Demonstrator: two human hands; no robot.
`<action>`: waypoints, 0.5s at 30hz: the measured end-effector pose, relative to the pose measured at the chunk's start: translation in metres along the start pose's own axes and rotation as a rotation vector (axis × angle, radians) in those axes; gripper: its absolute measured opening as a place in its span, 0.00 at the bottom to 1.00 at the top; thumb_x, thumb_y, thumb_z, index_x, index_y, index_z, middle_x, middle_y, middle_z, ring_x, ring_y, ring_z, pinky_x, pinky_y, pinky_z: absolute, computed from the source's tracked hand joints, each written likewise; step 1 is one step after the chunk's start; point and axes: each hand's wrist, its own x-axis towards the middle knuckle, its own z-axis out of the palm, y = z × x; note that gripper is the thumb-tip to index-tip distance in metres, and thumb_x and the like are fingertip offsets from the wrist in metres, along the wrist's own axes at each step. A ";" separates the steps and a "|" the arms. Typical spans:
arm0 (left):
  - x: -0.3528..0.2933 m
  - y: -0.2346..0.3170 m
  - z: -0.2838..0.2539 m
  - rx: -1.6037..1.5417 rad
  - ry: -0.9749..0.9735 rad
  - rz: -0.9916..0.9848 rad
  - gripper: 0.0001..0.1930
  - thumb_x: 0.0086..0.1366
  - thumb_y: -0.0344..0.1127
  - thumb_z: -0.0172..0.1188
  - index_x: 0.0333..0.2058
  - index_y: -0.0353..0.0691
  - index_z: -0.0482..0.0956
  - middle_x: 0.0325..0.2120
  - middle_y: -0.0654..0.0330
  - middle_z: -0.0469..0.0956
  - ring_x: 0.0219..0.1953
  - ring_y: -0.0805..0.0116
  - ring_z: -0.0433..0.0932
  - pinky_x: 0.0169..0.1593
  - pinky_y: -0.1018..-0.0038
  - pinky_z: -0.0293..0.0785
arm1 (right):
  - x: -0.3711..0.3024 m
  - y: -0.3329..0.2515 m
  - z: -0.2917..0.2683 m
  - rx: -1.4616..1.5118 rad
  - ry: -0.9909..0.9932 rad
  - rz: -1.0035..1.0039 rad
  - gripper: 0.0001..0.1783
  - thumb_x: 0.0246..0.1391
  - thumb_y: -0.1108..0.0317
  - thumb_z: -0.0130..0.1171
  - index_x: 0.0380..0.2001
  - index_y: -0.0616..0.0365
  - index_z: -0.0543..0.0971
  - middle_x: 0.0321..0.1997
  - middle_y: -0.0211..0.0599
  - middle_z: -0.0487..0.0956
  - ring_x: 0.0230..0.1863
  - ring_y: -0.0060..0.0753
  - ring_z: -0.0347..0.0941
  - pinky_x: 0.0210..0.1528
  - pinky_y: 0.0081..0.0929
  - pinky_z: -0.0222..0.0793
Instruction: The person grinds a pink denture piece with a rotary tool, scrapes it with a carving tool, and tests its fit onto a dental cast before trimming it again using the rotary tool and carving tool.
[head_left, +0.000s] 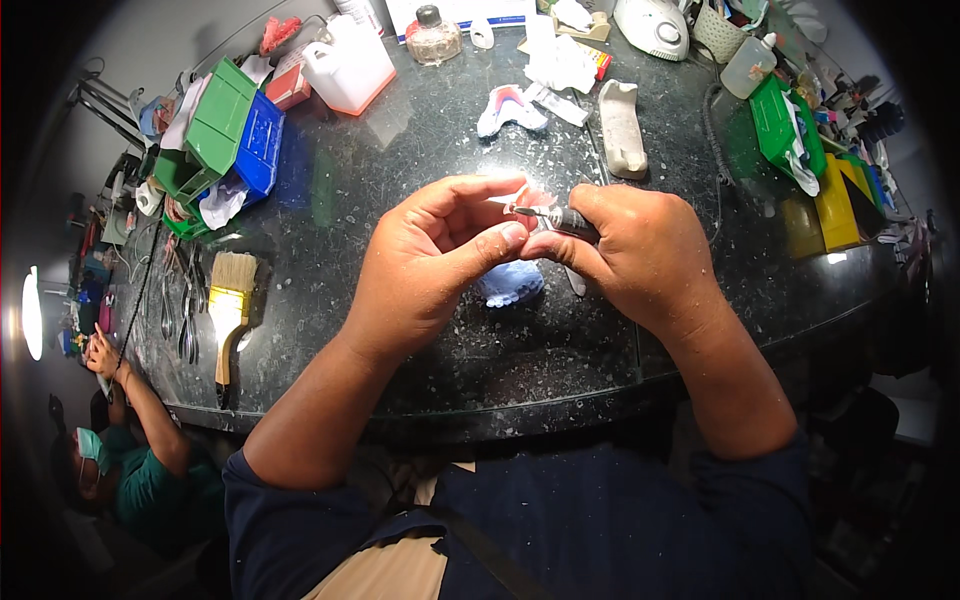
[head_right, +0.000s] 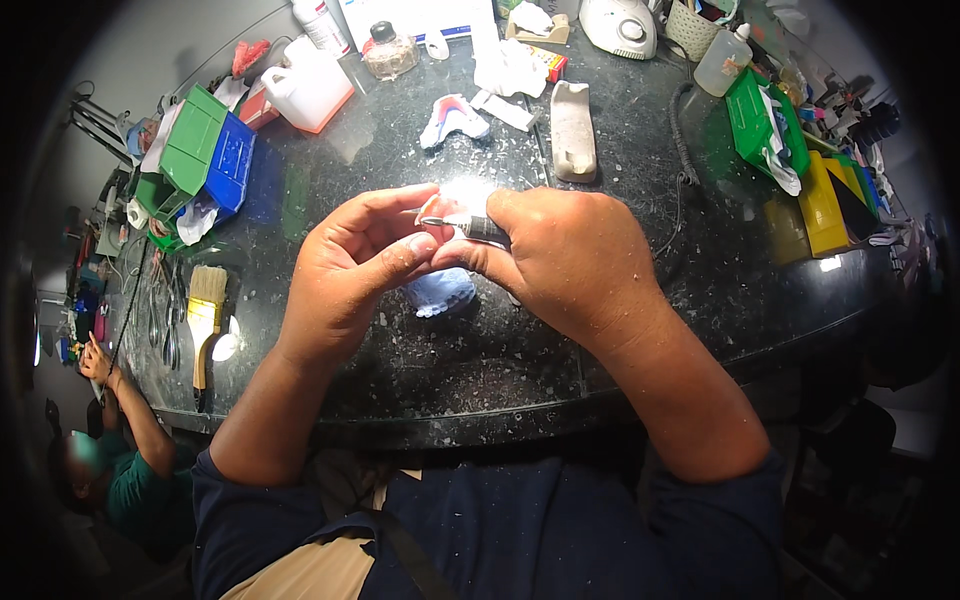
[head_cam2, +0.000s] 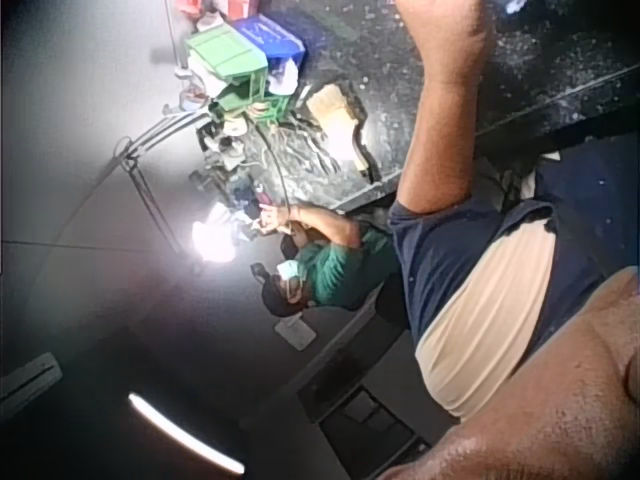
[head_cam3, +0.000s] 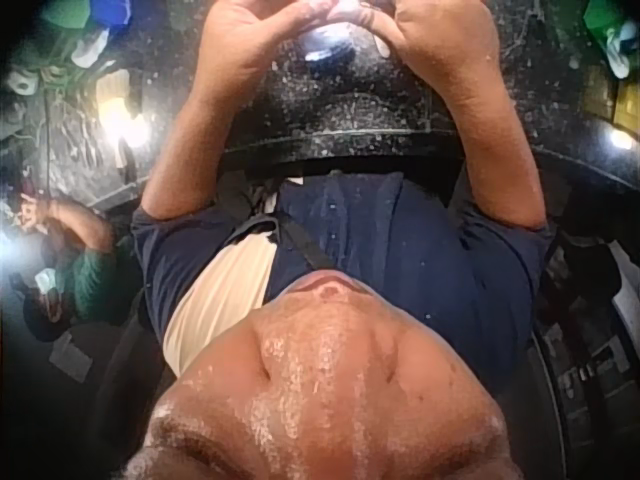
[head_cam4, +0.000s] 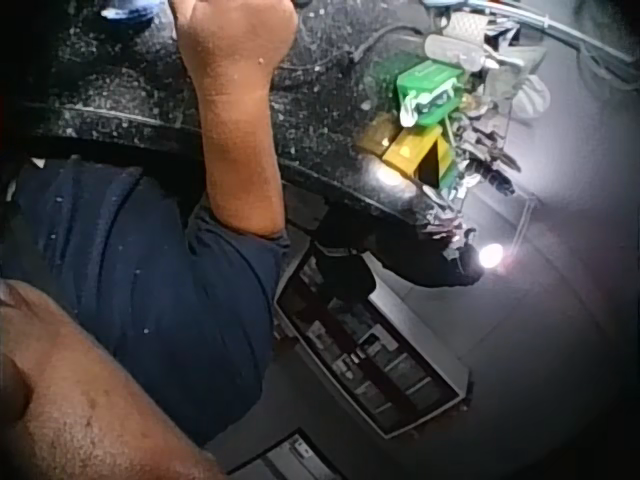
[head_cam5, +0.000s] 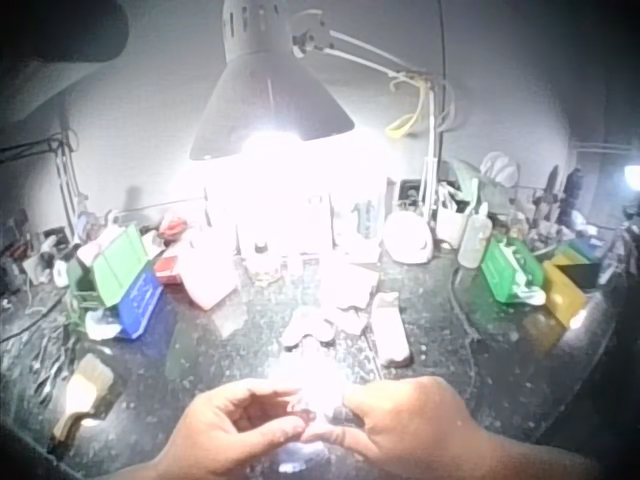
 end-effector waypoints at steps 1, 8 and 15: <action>0.000 0.000 0.000 -0.003 0.000 -0.003 0.23 0.76 0.26 0.67 0.66 0.30 0.77 0.58 0.49 0.85 0.59 0.61 0.86 0.65 0.63 0.83 | 0.000 0.000 -0.001 -0.013 -0.008 -0.002 0.30 0.61 0.37 0.71 0.31 0.55 0.80 0.27 0.45 0.81 0.30 0.56 0.81 0.31 0.46 0.74; 0.000 0.000 0.000 -0.016 -0.002 0.008 0.22 0.76 0.26 0.67 0.66 0.30 0.77 0.57 0.49 0.85 0.59 0.61 0.86 0.65 0.63 0.83 | 0.002 -0.002 -0.003 -0.032 -0.027 -0.006 0.28 0.63 0.37 0.68 0.33 0.54 0.84 0.28 0.42 0.84 0.31 0.54 0.85 0.33 0.47 0.79; 0.001 -0.001 -0.001 -0.020 -0.002 0.011 0.22 0.76 0.25 0.66 0.65 0.30 0.77 0.58 0.48 0.85 0.59 0.61 0.86 0.66 0.62 0.83 | 0.003 -0.005 -0.007 -0.022 -0.026 0.008 0.27 0.63 0.37 0.69 0.37 0.53 0.87 0.30 0.42 0.86 0.32 0.54 0.85 0.34 0.47 0.80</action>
